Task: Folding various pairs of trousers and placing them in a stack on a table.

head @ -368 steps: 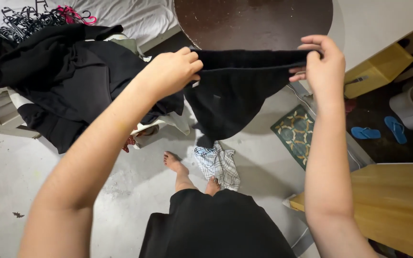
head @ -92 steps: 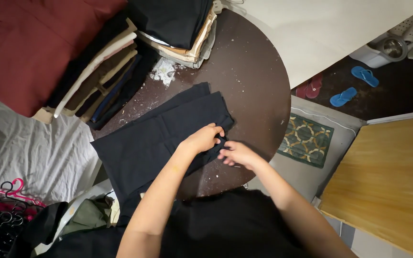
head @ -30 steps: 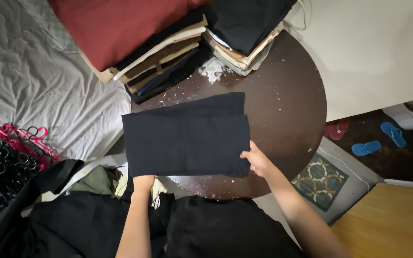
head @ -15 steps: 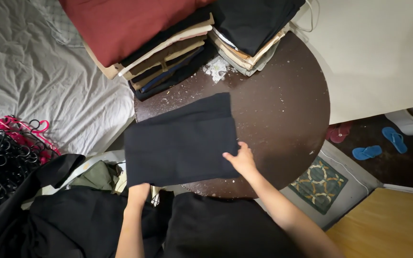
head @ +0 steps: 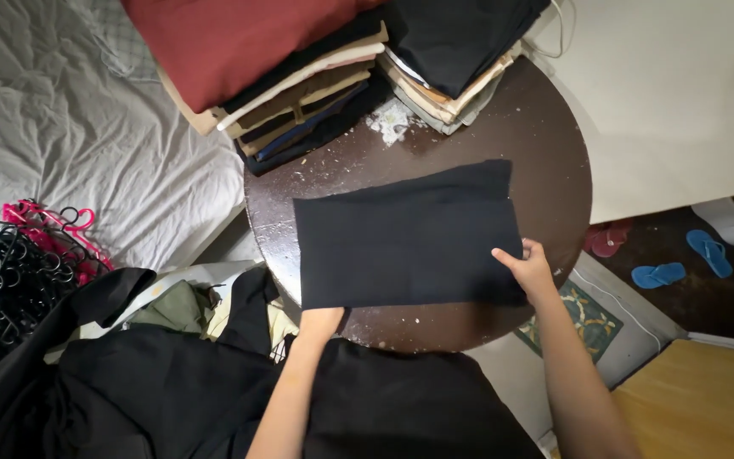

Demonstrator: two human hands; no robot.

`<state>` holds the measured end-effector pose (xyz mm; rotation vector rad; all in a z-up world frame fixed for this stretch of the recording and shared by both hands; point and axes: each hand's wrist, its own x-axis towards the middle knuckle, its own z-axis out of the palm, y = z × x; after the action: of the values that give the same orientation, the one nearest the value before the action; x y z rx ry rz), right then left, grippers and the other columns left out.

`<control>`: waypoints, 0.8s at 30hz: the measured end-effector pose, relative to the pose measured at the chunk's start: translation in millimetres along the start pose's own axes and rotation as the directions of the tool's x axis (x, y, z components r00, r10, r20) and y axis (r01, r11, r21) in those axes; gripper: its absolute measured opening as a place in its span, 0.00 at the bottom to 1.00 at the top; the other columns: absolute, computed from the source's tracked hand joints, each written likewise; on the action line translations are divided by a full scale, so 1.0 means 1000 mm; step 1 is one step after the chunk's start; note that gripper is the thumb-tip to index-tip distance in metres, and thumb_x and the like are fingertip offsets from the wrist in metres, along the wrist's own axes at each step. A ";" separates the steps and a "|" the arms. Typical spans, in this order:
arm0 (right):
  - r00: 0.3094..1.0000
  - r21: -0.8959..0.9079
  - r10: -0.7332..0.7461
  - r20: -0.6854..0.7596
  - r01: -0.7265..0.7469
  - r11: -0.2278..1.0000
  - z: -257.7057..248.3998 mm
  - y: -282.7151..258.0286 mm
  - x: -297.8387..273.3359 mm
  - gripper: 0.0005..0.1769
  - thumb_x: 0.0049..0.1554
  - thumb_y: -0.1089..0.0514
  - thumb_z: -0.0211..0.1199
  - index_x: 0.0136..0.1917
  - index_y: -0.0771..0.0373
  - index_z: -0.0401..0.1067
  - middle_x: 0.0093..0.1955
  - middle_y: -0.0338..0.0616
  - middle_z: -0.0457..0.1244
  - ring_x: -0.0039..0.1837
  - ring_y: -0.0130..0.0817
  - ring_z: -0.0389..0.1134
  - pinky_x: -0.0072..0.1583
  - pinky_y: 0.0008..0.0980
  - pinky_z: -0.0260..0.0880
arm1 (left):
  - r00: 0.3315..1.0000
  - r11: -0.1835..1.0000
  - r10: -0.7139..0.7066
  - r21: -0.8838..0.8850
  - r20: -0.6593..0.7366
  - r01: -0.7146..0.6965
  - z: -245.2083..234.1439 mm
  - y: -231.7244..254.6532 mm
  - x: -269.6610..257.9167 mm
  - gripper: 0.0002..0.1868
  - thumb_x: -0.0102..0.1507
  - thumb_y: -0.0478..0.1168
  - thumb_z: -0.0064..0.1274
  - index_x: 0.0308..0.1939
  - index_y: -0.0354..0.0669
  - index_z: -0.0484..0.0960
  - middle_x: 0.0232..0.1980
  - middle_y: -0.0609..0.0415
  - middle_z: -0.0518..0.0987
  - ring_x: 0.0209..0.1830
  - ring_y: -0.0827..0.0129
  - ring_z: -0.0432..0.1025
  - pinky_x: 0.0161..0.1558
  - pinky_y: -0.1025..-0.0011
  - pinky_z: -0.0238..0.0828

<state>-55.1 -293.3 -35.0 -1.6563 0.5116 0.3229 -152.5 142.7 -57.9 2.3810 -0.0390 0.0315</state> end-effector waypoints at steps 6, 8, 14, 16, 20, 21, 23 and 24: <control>0.765 -0.962 -0.619 0.177 0.267 0.056 0.094 -0.048 -0.079 0.33 0.60 0.35 0.54 0.75 0.44 0.60 0.82 0.49 0.50 0.82 0.59 0.45 0.69 0.83 0.43 | 0.994 0.970 0.011 0.242 0.105 -0.036 0.027 -0.018 -0.016 0.18 0.58 0.35 0.48 0.51 0.35 0.80 0.53 0.37 0.79 0.54 0.42 0.72 0.57 0.52 0.68; 0.788 -0.961 -0.577 0.218 0.278 0.017 0.104 -0.007 -0.061 0.35 0.61 0.33 0.51 0.78 0.43 0.56 0.84 0.48 0.46 0.82 0.61 0.42 0.68 0.85 0.38 | 0.975 0.979 0.014 0.193 0.222 -0.058 0.006 0.007 -0.035 0.14 0.60 0.36 0.49 0.47 0.35 0.80 0.49 0.38 0.80 0.51 0.42 0.73 0.54 0.51 0.70; 0.855 -0.948 -0.435 0.282 0.318 0.009 0.113 0.003 -0.056 0.38 0.62 0.32 0.45 0.81 0.44 0.50 0.84 0.47 0.37 0.82 0.62 0.33 0.67 0.86 0.29 | 0.943 0.940 -0.326 0.087 -0.062 0.330 -0.061 0.080 -0.006 0.16 0.64 0.50 0.56 0.42 0.39 0.83 0.42 0.42 0.81 0.44 0.48 0.77 0.48 0.57 0.74; 0.868 -0.949 -0.401 0.292 0.316 -0.008 0.121 -0.007 -0.059 0.38 0.61 0.33 0.46 0.81 0.44 0.49 0.84 0.49 0.38 0.82 0.63 0.34 0.67 0.85 0.29 | 0.896 0.946 -0.292 0.037 -0.335 0.323 -0.045 0.045 0.011 0.22 0.60 0.48 0.60 0.48 0.32 0.79 0.44 0.36 0.79 0.42 0.44 0.74 0.46 0.55 0.72; 0.831 -0.722 -0.466 0.305 0.520 0.456 0.157 -0.005 -0.050 0.34 0.64 0.42 0.52 0.81 0.45 0.54 0.79 0.50 0.54 0.74 0.53 0.59 0.69 0.65 0.62 | 0.835 0.866 -0.468 0.038 -0.290 0.499 -0.017 -0.048 0.034 0.36 0.57 0.51 0.67 0.60 0.29 0.74 0.51 0.32 0.78 0.48 0.41 0.73 0.50 0.55 0.70; 0.901 -0.427 -0.279 0.333 0.408 0.807 0.168 -0.002 -0.045 0.32 0.64 0.42 0.52 0.81 0.42 0.58 0.74 0.44 0.63 0.66 0.46 0.71 0.66 0.54 0.77 | 0.804 0.816 -0.578 -0.060 -0.140 0.576 -0.018 -0.064 0.039 0.38 0.59 0.52 0.67 0.64 0.31 0.73 0.53 0.33 0.80 0.50 0.45 0.74 0.52 0.58 0.71; 0.947 -0.298 -0.086 0.310 0.182 0.937 0.184 -0.028 -0.037 0.35 0.63 0.43 0.53 0.81 0.42 0.53 0.76 0.43 0.58 0.68 0.46 0.67 0.62 0.54 0.77 | 0.782 0.724 -0.617 -0.326 0.090 0.608 -0.048 -0.036 0.045 0.37 0.59 0.49 0.65 0.67 0.33 0.71 0.56 0.37 0.80 0.52 0.52 0.76 0.53 0.62 0.73; 0.943 -0.159 0.113 0.312 -0.065 0.985 0.192 -0.040 -0.033 0.38 0.61 0.43 0.53 0.81 0.41 0.48 0.79 0.41 0.53 0.70 0.46 0.63 0.58 0.54 0.76 | 0.754 0.541 -0.574 -0.544 0.318 0.641 -0.064 -0.023 0.048 0.38 0.60 0.47 0.63 0.70 0.35 0.69 0.58 0.41 0.81 0.53 0.59 0.78 0.53 0.66 0.75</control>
<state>-48.3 -95.8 -13.5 -1.6829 0.3235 0.6990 -104.8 202.1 -25.7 1.5925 0.6533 -0.3882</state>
